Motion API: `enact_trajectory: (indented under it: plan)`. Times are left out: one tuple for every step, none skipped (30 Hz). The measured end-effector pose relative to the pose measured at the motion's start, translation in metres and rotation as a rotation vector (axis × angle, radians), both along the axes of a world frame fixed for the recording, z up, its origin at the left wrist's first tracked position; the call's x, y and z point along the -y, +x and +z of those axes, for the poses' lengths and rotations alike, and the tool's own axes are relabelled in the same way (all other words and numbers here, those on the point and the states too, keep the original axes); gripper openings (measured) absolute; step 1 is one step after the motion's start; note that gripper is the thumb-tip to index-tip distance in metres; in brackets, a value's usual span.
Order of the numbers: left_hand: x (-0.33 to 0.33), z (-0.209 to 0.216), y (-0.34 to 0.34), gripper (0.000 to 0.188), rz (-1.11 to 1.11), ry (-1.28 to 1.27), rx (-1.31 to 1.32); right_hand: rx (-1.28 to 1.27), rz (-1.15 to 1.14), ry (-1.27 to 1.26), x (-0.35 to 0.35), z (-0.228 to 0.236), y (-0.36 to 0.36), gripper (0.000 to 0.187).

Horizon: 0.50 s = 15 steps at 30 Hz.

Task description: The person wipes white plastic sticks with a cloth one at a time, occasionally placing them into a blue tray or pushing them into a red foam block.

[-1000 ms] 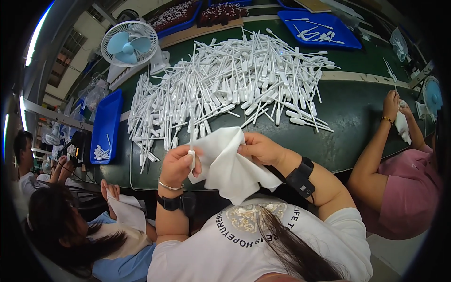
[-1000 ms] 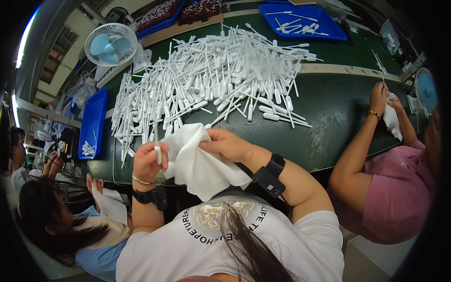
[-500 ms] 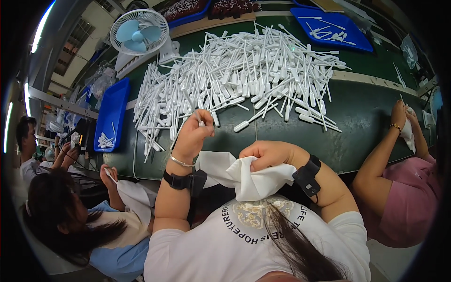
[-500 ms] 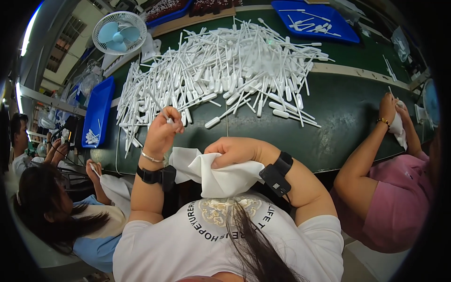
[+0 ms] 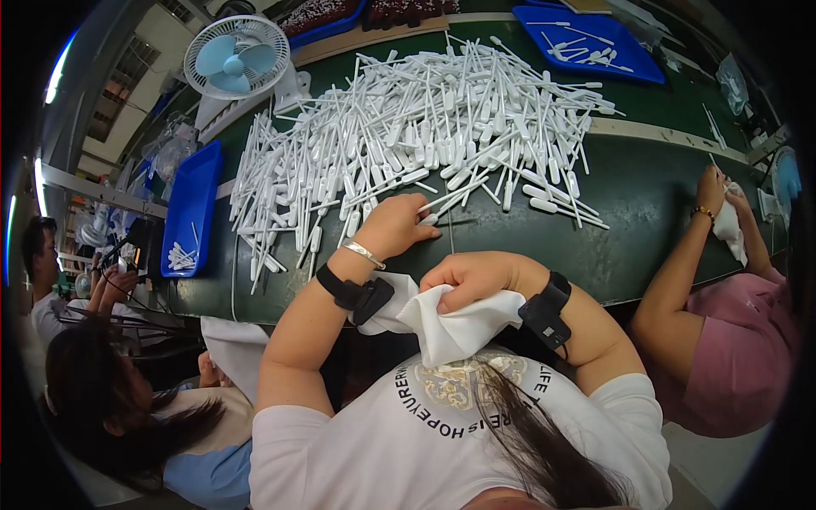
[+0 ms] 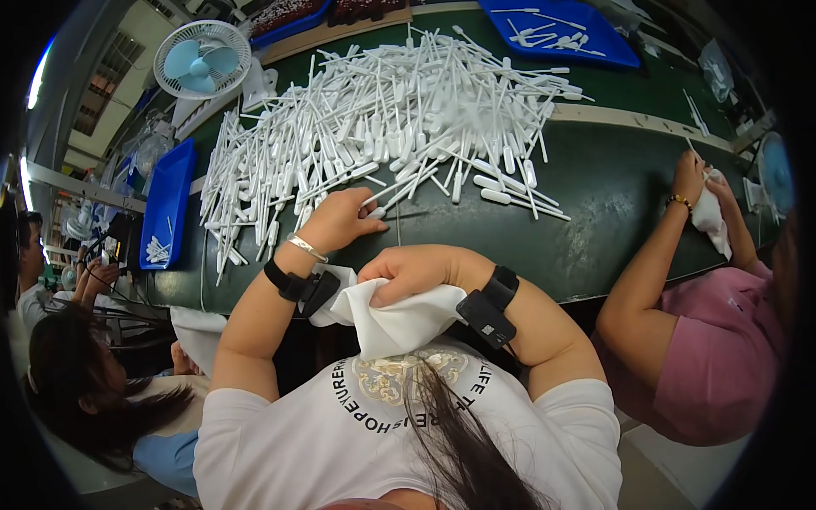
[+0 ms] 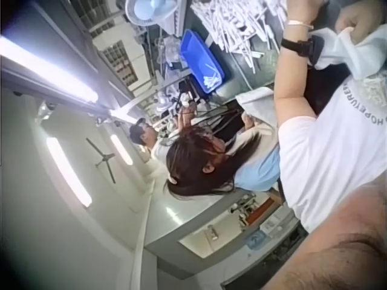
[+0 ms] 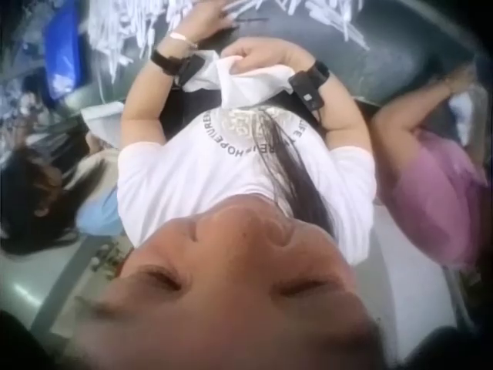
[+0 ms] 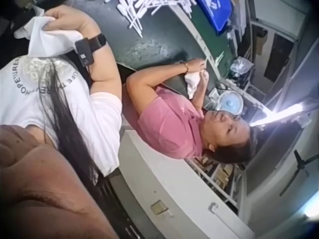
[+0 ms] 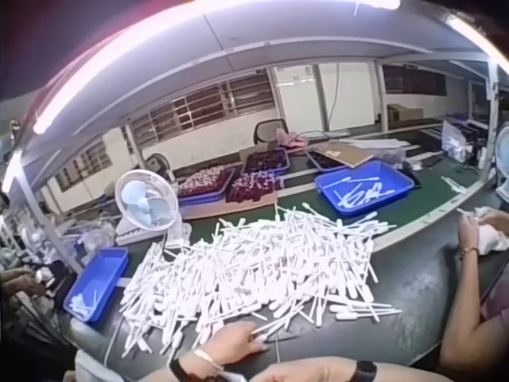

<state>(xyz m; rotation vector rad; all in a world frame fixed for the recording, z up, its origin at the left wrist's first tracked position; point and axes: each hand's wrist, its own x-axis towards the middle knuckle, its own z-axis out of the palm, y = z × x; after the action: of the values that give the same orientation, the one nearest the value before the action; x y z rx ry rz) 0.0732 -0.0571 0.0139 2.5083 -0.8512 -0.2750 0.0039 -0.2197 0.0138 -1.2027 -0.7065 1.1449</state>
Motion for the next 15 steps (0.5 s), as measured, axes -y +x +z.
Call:
enact_trajectory:
  plan:
    - [-0.003,0.001,0.002,0.031,-0.009,0.041,-0.061,0.002,-0.001,0.001,0.0,0.0,0.0,0.019]
    - [-0.005,0.006,0.005,0.029,-0.021,0.081,-0.121,-0.008,-0.001,0.003,0.001,0.0,-0.001,0.019]
    - [-0.007,0.009,0.007,0.028,-0.031,0.122,-0.181,-0.018,-0.001,0.005,0.001,0.0,-0.001,0.019]
    - [-0.01,0.012,0.008,0.028,-0.032,0.123,-0.174,-0.024,0.001,0.007,0.002,0.0,0.0,0.019]
    - [-0.014,0.014,0.007,0.027,-0.05,0.14,-0.199,-0.016,-0.001,0.008,0.002,0.0,0.0,0.019]
    - [-0.019,0.017,0.004,0.026,-0.068,0.157,-0.225,-0.024,0.0,0.008,0.003,0.0,0.0,0.019]
    - [-0.025,0.019,0.002,0.025,-0.084,0.175,-0.252,-0.032,0.001,0.008,0.003,-0.001,0.0,0.019]
    - [-0.032,0.021,0.001,0.025,-0.084,0.176,-0.245,-0.041,0.003,0.009,0.003,-0.001,0.0,0.019]
    - [-0.04,0.022,-0.002,0.023,-0.066,0.067,-0.364,-0.034,0.006,0.01,0.002,-0.001,0.0,0.019]
    - [-0.048,0.023,-0.004,0.022,-0.049,-0.044,-0.483,-0.026,0.002,0.013,0.001,0.0,-0.001,0.019]
    - [-0.053,0.025,-0.007,0.021,-0.032,-0.157,-0.601,-0.018,-0.002,0.015,0.001,0.0,0.0,0.019]
    - [-0.056,0.027,-0.008,0.021,-0.033,-0.157,-0.595,-0.011,-0.009,0.016,0.0,0.001,0.0,0.018]
    - [-0.058,0.03,-0.01,0.021,0.03,-0.252,-0.724,-0.006,-0.009,0.016,0.0,0.0,0.0,0.018]
    - [-0.059,0.033,-0.011,0.02,0.094,-0.348,-0.851,-0.055,-0.025,0.028,0.002,-0.003,0.001,0.019]
    - [-0.06,0.035,-0.014,0.02,0.159,-0.444,-0.978,-0.104,-0.041,0.039,0.003,-0.006,0.002,0.019]
